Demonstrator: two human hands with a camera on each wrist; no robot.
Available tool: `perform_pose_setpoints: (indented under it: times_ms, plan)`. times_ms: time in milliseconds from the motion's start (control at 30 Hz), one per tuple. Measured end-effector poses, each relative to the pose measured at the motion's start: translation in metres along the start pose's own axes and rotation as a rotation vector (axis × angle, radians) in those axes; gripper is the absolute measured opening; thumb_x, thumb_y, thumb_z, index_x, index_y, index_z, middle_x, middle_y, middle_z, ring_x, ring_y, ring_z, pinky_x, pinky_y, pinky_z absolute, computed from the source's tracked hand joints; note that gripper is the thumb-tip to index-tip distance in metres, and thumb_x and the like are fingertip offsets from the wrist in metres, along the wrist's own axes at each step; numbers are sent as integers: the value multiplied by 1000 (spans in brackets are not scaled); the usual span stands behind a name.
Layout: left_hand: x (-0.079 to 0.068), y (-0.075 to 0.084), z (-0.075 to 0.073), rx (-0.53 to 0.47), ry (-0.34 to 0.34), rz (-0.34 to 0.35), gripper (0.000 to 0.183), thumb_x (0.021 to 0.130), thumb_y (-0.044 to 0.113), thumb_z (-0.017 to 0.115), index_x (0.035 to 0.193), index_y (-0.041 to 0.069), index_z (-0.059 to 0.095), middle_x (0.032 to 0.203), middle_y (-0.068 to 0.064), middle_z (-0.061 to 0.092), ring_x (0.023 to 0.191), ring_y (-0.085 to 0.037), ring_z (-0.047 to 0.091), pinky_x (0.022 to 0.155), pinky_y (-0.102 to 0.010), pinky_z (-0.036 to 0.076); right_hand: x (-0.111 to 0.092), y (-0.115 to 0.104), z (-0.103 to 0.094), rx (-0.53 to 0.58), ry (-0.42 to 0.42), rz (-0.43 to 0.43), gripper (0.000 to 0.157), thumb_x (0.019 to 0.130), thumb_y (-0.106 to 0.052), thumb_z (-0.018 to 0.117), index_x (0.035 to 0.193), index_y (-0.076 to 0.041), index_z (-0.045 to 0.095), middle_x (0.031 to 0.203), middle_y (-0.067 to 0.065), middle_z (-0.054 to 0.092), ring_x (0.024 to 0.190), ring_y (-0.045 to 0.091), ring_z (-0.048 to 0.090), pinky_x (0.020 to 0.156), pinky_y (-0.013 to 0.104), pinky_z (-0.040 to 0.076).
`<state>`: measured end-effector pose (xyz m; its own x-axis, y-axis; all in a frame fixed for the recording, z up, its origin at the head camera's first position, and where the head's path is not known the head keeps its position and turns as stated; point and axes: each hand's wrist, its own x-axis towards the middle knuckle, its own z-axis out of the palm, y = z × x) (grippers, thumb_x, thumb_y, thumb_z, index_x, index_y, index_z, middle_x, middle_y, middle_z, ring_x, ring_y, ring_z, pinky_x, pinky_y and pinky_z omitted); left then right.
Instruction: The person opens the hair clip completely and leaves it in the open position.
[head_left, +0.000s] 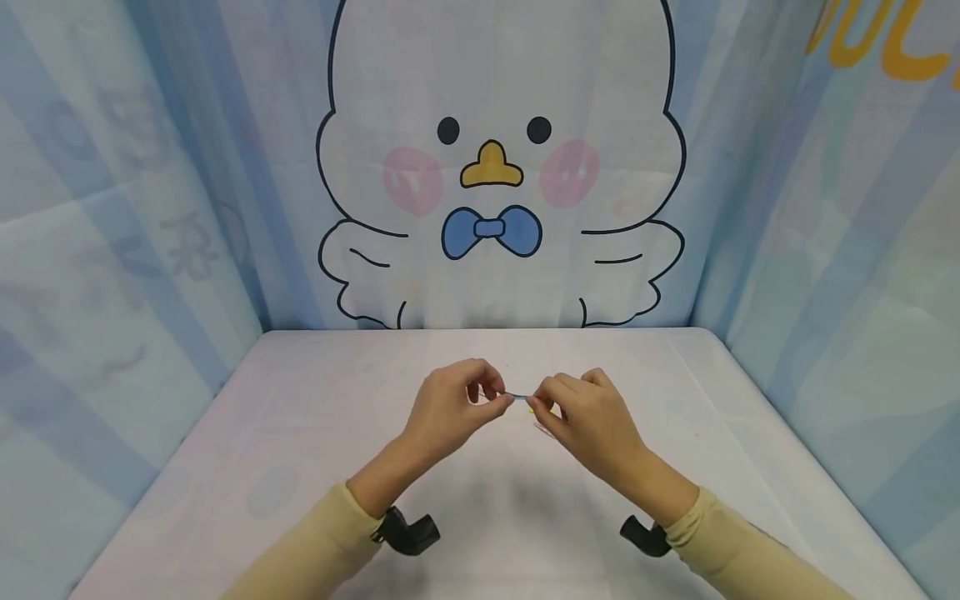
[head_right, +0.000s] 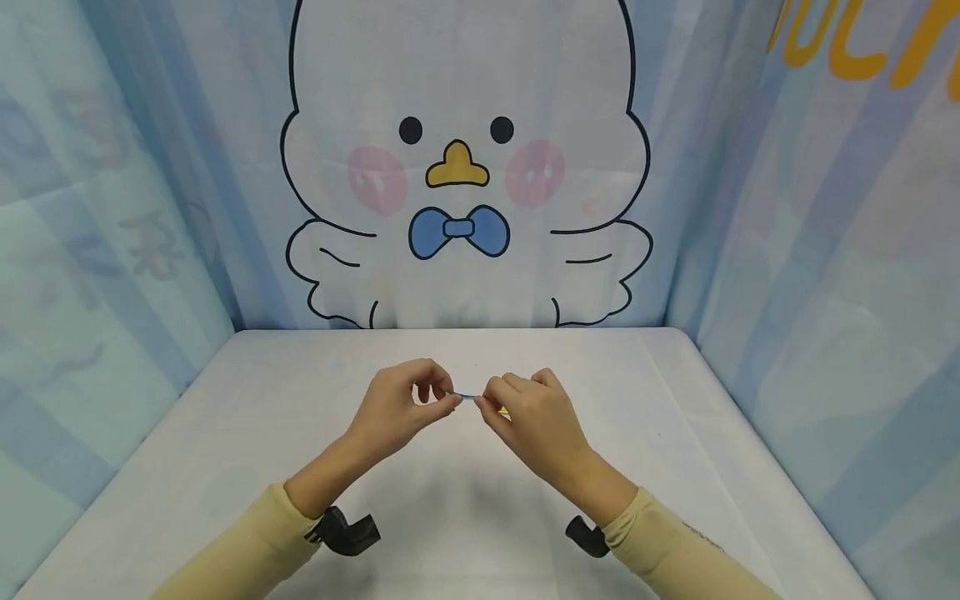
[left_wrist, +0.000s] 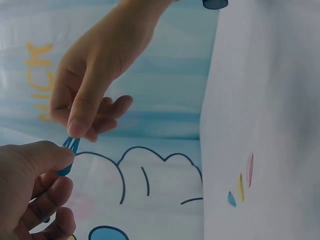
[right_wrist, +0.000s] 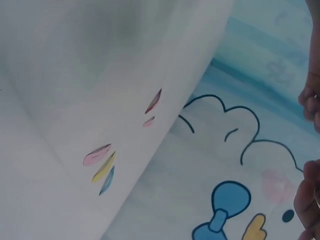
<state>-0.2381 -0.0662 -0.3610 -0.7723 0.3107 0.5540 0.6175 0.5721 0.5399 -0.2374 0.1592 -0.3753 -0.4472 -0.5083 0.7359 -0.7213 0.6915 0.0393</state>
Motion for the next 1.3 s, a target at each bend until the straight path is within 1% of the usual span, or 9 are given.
perform_pose_setpoints:
  times_ms: [200, 333, 433, 567, 800, 933, 1067, 1200, 1300]
  plan:
    - [-1, 0, 2, -7, 56, 68, 14, 87, 16, 84, 88, 16, 70, 80, 7, 67, 71, -13, 56, 63, -23, 45, 1, -2, 0, 0, 21, 10, 19, 86, -14, 81, 83, -15, 62, 67, -10, 61, 54, 4, 46, 67, 31, 42]
    - [-1, 1, 3, -8, 83, 124, 14, 89, 13, 82, 87, 14, 69, 80, 5, 65, 73, -10, 59, 63, -22, 48, 3, -4, 0, 45, 46, 28, 22, 86, -9, 78, 77, -16, 58, 62, -10, 50, 53, 2, 39, 56, 23, 37]
    - [0, 1, 3, -13, 96, 143, 14, 88, 11, 82, 87, 13, 68, 81, 4, 65, 73, -9, 61, 63, -22, 48, 3, -5, -1, 73, 56, 37, 23, 86, -7, 76, 76, -16, 57, 62, -10, 48, 53, 0, 37, 49, 17, 33]
    - [1, 0, 2, -17, 94, 135, 14, 88, 13, 83, 88, 13, 69, 81, 5, 67, 74, -8, 62, 63, -22, 48, 4, -4, -2, 59, 52, 36, 20, 86, -9, 78, 79, -15, 60, 65, -8, 53, 52, 0, 40, 46, 15, 34]
    - [0, -3, 3, -9, 94, 127, 11, 88, 15, 83, 90, 12, 72, 82, 4, 70, 74, -9, 64, 65, -23, 50, 2, -1, 0, 47, 43, 22, 17, 86, -12, 78, 82, -14, 62, 67, -7, 56, 52, 2, 42, 46, 14, 35]
    - [0, -3, 4, 13, 83, 120, 9, 90, 15, 81, 92, 12, 73, 82, 5, 70, 75, -9, 65, 62, -23, 48, 0, 2, 2, 41, 38, 37, 16, 86, -13, 79, 82, -14, 64, 67, -8, 57, 52, 1, 42, 46, 14, 35]
    - [-1, -5, 6, 37, 68, 94, 6, 91, 13, 79, 94, 12, 74, 83, 5, 71, 76, -10, 66, 63, -22, 48, -1, 4, 4, 44, 28, 53, 14, 87, -14, 78, 83, -15, 65, 68, -9, 58, 52, 0, 42, 46, 14, 35]
    - [-2, -8, 7, 52, 57, 63, 4, 92, 13, 78, 94, 11, 74, 83, 5, 71, 76, -10, 66, 64, -23, 49, -3, 6, 7, 50, 0, 82, 13, 87, -14, 79, 84, -15, 66, 69, -10, 59, 53, 0, 42, 47, 15, 37]
    - [-3, -12, 9, 52, 42, 33, 3, 92, 12, 78, 92, 12, 75, 81, 6, 71, 74, -9, 65, 65, -23, 50, -6, 9, 9, 51, -57, 128, 11, 89, -15, 78, 86, -16, 67, 69, -11, 60, 53, -1, 41, 47, 16, 37]
